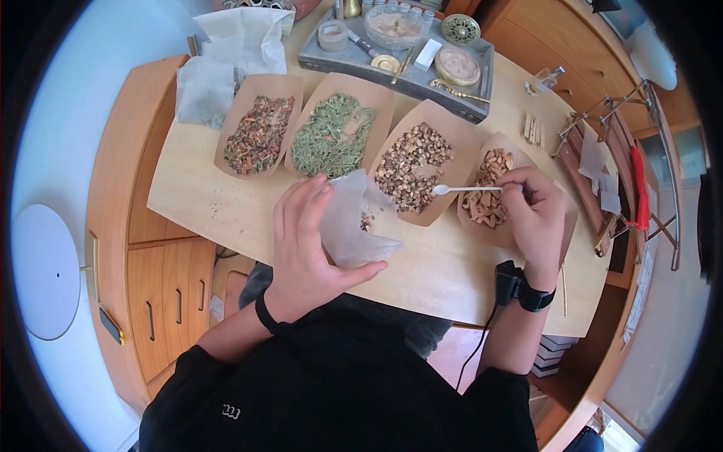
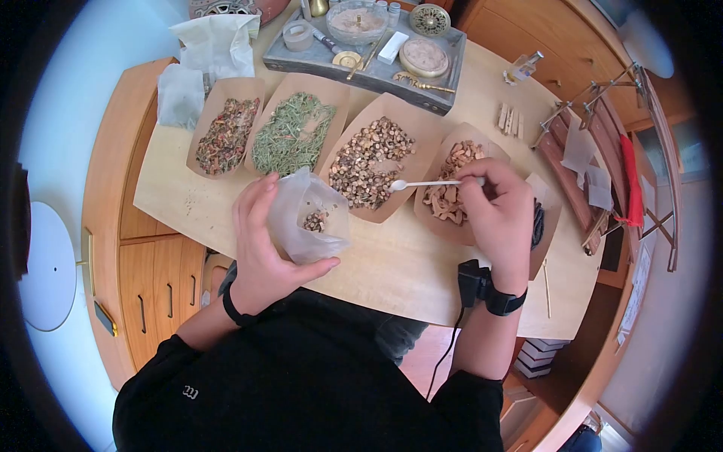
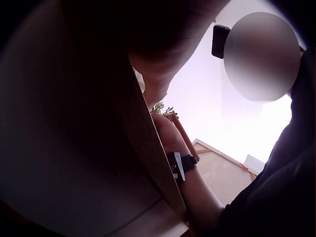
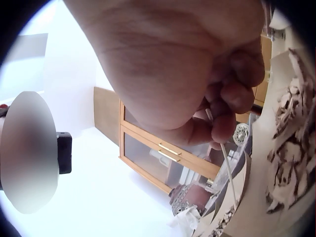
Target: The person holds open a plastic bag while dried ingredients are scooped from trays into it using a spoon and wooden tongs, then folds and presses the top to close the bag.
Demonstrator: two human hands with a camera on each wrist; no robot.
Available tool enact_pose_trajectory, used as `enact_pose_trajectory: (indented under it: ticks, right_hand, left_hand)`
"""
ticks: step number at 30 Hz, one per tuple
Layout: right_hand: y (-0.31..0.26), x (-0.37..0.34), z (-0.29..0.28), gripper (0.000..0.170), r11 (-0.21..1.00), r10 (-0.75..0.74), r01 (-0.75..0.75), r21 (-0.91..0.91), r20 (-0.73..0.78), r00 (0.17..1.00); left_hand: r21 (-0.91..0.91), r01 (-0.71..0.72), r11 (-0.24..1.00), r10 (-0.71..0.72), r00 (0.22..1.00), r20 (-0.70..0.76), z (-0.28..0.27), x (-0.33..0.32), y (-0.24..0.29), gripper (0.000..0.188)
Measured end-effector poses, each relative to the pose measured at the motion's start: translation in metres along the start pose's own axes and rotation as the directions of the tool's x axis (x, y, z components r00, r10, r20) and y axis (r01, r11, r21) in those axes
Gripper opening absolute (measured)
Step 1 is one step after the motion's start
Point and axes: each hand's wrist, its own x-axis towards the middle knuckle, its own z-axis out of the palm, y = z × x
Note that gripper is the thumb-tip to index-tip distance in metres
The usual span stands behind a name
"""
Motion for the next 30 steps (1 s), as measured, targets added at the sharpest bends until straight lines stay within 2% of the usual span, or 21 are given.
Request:
enact_pose_trajectory:
  ticks: [1, 3, 4, 6, 7, 11, 16, 20, 22, 26, 27, 28, 29, 30]
  right_hand:
    - [-0.001, 0.0, 0.004, 0.016, 1.0, 0.001, -0.001, 0.003, 0.0, 1.0]
    - [-0.003, -0.001, 0.015, 0.017, 0.997, 0.072, -0.077, 0.022, 0.191, 0.979]
    - [-0.004, -0.002, 0.019, 0.017, 0.997, 0.074, -0.08, 0.023, 0.186, 0.98]
    - [-0.004, 0.0, 0.027, 0.017, 0.957, 0.159, -0.215, 0.196, 0.265, 0.951]
    - [0.001, 0.002, 0.029, 0.018, 0.949, 0.127, -0.196, 0.247, 0.269, 0.955]
    - [0.002, 0.007, 0.028, 0.018, 0.942, 0.153, -0.227, 0.246, 0.288, 0.945]
    - [0.005, 0.01, 0.023, 0.017, 0.893, 0.129, -0.242, 0.378, 0.3, 0.945]
    - [-0.001, 0.008, 0.019, 0.017, 0.897, 0.143, -0.249, 0.366, 0.291, 0.946]
    - [0.0, 0.003, 0.017, 0.017, 0.93, 0.056, -0.162, 0.33, 0.307, 0.95]
    - [-0.003, -0.004, 0.019, 0.019, 0.913, -0.01, -0.161, 0.376, 0.413, 0.91]
    - [0.004, -0.002, 0.02, 0.019, 0.954, -0.056, -0.012, 0.3, 0.217, 0.975]
    - [0.007, 0.001, 0.019, 0.019, 0.974, -0.125, 0.119, 0.191, 0.017, 0.992]
    - [0.006, 0.004, 0.012, 0.018, 0.996, -0.084, 0.085, 0.03, -0.03, 0.996]
    - [0.007, 0.006, 0.012, 0.018, 0.996, -0.086, 0.087, 0.029, -0.031, 0.996]
  left_hand:
    - [0.005, -0.003, 1.0, 0.003, 1.0, 0.003, 0.0, 0.0, 0.0, 0.127]
    - [0.006, -0.006, 1.0, 0.006, 1.0, 0.004, 0.0, 0.0, 0.001, 0.127]
    - [0.005, -0.007, 1.0, 0.007, 1.0, 0.002, 0.0, 0.001, 0.001, 0.127]
    - [0.007, -0.008, 1.0, 0.008, 1.0, -0.002, 0.001, 0.001, 0.001, 0.128]
    - [0.012, -0.002, 1.0, 0.002, 1.0, -0.007, 0.0, 0.0, 0.0, 0.128]
    - [0.011, -0.012, 1.0, 0.012, 1.0, 0.006, 0.0, -0.002, -0.001, 0.134]
    - [0.014, -0.014, 1.0, 0.013, 1.0, 0.016, -0.001, -0.001, -0.001, 0.136]
    - [0.019, -0.01, 1.0, 0.009, 1.0, 0.006, -0.002, -0.001, 0.0, 0.136]
    - [0.015, -0.014, 1.0, 0.014, 1.0, -0.002, -0.002, -0.001, 0.0, 0.135]
    - [0.018, -0.009, 1.0, 0.009, 1.0, -0.005, -0.001, -0.001, 0.0, 0.135]
    - [0.016, -0.013, 1.0, 0.013, 1.0, -0.006, -0.001, -0.001, 0.0, 0.134]
    - [0.014, -0.016, 1.0, 0.016, 1.0, -0.007, -0.002, -0.001, 0.0, 0.134]
    - [0.014, -0.016, 1.0, 0.017, 1.0, -0.008, -0.002, -0.001, 0.0, 0.134]
    - [0.016, -0.015, 1.0, 0.015, 1.0, -0.009, -0.002, -0.001, 0.0, 0.134]
